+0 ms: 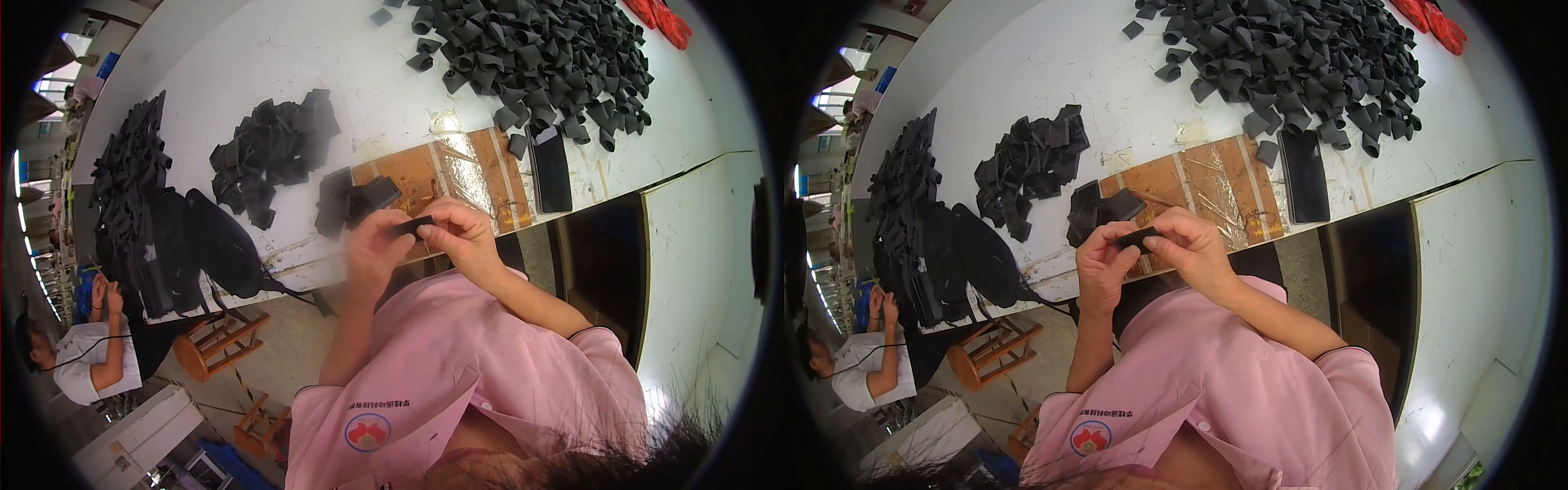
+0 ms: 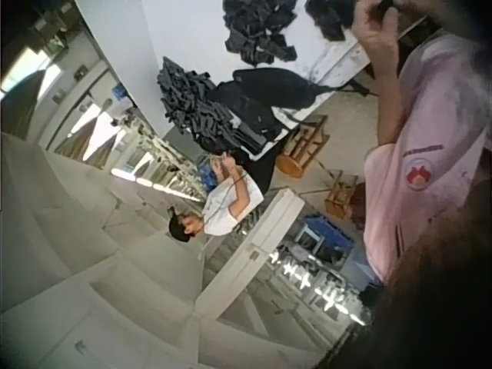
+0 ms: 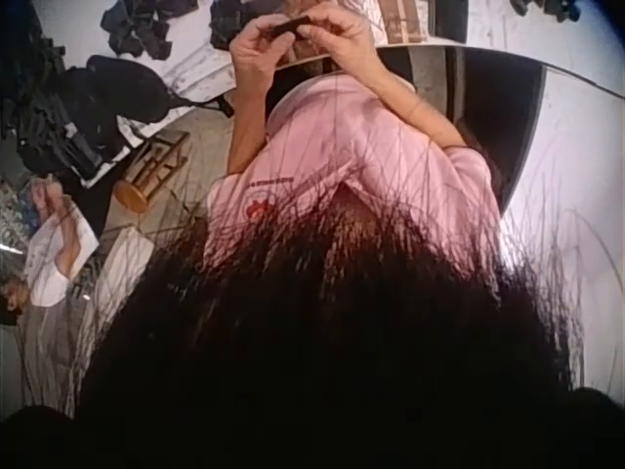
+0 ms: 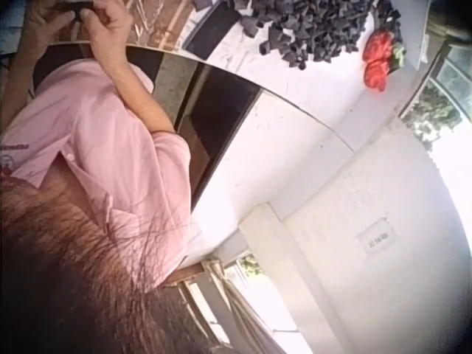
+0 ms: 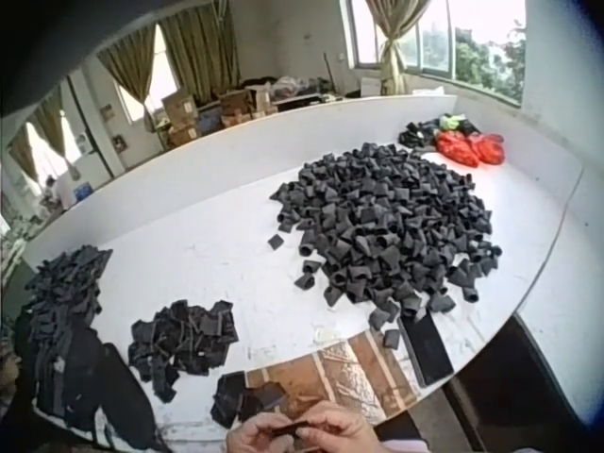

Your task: Applying adhesive strips to small black foam blocks at a production workbench.

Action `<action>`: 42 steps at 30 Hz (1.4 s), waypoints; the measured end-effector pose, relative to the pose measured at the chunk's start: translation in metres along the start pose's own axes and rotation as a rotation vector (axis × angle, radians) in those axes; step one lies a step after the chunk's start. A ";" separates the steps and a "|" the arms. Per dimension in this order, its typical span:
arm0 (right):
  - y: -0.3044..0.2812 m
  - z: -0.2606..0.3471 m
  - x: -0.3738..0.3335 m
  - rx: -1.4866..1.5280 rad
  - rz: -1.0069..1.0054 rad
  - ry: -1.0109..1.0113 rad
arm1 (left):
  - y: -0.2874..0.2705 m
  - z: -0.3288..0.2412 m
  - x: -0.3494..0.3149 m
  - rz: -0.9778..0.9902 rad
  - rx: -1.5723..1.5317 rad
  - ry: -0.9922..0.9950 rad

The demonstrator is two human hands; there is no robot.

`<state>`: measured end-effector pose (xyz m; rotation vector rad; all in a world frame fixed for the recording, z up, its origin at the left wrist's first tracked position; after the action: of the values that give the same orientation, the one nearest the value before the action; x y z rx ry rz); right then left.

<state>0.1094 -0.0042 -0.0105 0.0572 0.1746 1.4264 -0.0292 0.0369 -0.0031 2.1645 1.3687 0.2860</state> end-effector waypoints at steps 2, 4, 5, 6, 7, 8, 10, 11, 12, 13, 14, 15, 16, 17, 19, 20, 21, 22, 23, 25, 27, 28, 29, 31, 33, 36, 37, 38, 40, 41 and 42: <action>-0.001 0.001 0.000 -0.105 -0.023 -0.087 | 0.006 -0.004 -0.001 0.015 0.172 0.079; -0.002 0.004 -0.001 -0.205 -0.074 -0.149 | 0.008 -0.006 -0.006 -0.060 0.179 0.053; -0.002 0.005 -0.002 -0.204 -0.075 -0.149 | 0.014 -0.009 -0.006 -0.060 0.180 0.053; -0.002 0.005 -0.003 -0.217 -0.052 -0.144 | 0.021 -0.012 -0.005 -0.113 0.110 0.060; -0.002 0.006 -0.004 -0.230 -0.030 -0.138 | 0.025 -0.014 -0.005 -0.167 0.041 0.066; -0.002 0.007 -0.004 -0.230 -0.031 -0.137 | 0.025 -0.013 -0.004 -0.167 0.041 0.064; 0.001 0.008 -0.006 -0.045 0.034 0.086 | 0.026 -0.012 -0.004 -0.199 0.037 0.055; 0.002 0.012 -0.006 -0.044 0.033 0.086 | 0.027 -0.011 -0.005 -0.198 0.038 0.055; 0.001 0.020 -0.006 -0.305 -0.100 -0.104 | 0.027 -0.009 -0.005 -0.237 0.006 0.056; 0.001 0.027 -0.006 -0.563 -0.235 -0.295 | 0.027 -0.009 -0.005 -0.274 -0.025 0.056; -0.001 0.030 -0.007 -0.563 -0.235 -0.296 | 0.028 -0.009 -0.006 -0.274 -0.025 0.057; -0.002 0.035 -0.011 -0.655 -0.291 -0.443 | 0.029 -0.010 -0.007 -0.275 0.062 0.056; -0.003 0.040 -0.014 -0.746 -0.347 -0.590 | 0.031 -0.011 -0.008 -0.276 0.148 0.054; -0.003 0.042 -0.013 -0.747 -0.350 -0.588 | 0.034 -0.011 -0.009 -0.274 0.148 0.052; 0.001 0.045 -0.011 -0.670 -0.289 -0.521 | 0.043 -0.014 -0.010 -0.232 0.322 0.155; 0.001 0.045 -0.011 -0.670 -0.294 -0.519 | 0.043 -0.014 -0.011 -0.228 0.323 0.153; 0.001 0.044 -0.011 -0.646 -0.284 -0.466 | 0.044 -0.013 -0.011 -0.214 0.402 0.199; 0.000 0.043 -0.010 -0.620 -0.273 -0.413 | 0.044 -0.013 -0.011 -0.201 0.482 0.245; 0.000 0.043 -0.011 -0.621 -0.276 -0.411 | 0.045 -0.013 -0.012 -0.198 0.482 0.243; 0.000 0.044 -0.013 -0.610 -0.285 -0.370 | 0.048 -0.017 -0.012 -0.171 0.594 0.326; 0.001 0.043 -0.013 -0.610 -0.294 -0.355 | 0.049 -0.017 -0.012 -0.146 0.654 0.376; 0.000 0.042 -0.013 -0.609 -0.302 -0.342 | 0.050 -0.018 -0.012 -0.121 0.714 0.429; 0.000 0.042 -0.013 -0.609 -0.302 -0.341 | 0.050 -0.018 -0.012 -0.121 0.714 0.428; 0.000 0.042 -0.012 -0.623 -0.299 -0.369 | 0.052 -0.021 -0.012 -0.073 0.842 0.512; -0.001 0.041 -0.011 -0.627 -0.298 -0.424 | 0.053 -0.023 -0.012 -0.050 0.888 0.549; -0.001 0.041 -0.010 -0.642 -0.291 -0.483 | 0.053 -0.025 -0.012 -0.002 0.979 0.614; -0.001 0.041 -0.009 -0.652 -0.285 -0.486 | 0.053 -0.025 -0.012 0.022 1.024 0.642; -0.002 0.040 -0.009 -0.653 -0.285 -0.484 | 0.052 -0.025 -0.011 0.022 1.022 0.640; -0.003 0.039 -0.008 -0.726 -0.278 -0.523 | 0.050 -0.025 -0.011 0.081 1.102 0.674; -0.003 0.040 -0.009 -0.727 -0.278 -0.521 | 0.051 -0.023 -0.011 0.082 1.101 0.673; -0.002 0.040 -0.009 -0.734 -0.289 -0.521 | 0.051 -0.022 -0.012 0.048 1.062 0.654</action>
<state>0.1159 -0.0104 0.0292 -0.1930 -0.7423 1.0740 -0.0061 0.0176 0.0447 3.1298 2.1645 0.3493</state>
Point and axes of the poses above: each hand's wrist, its own x-axis towards the middle knuckle, its own y-axis out of the palm, z = x × y, the point moved 2 cm from there along x, towards the middle knuckle, and after that the axes turned 14 degrees about -x, right-handed, at the moved point
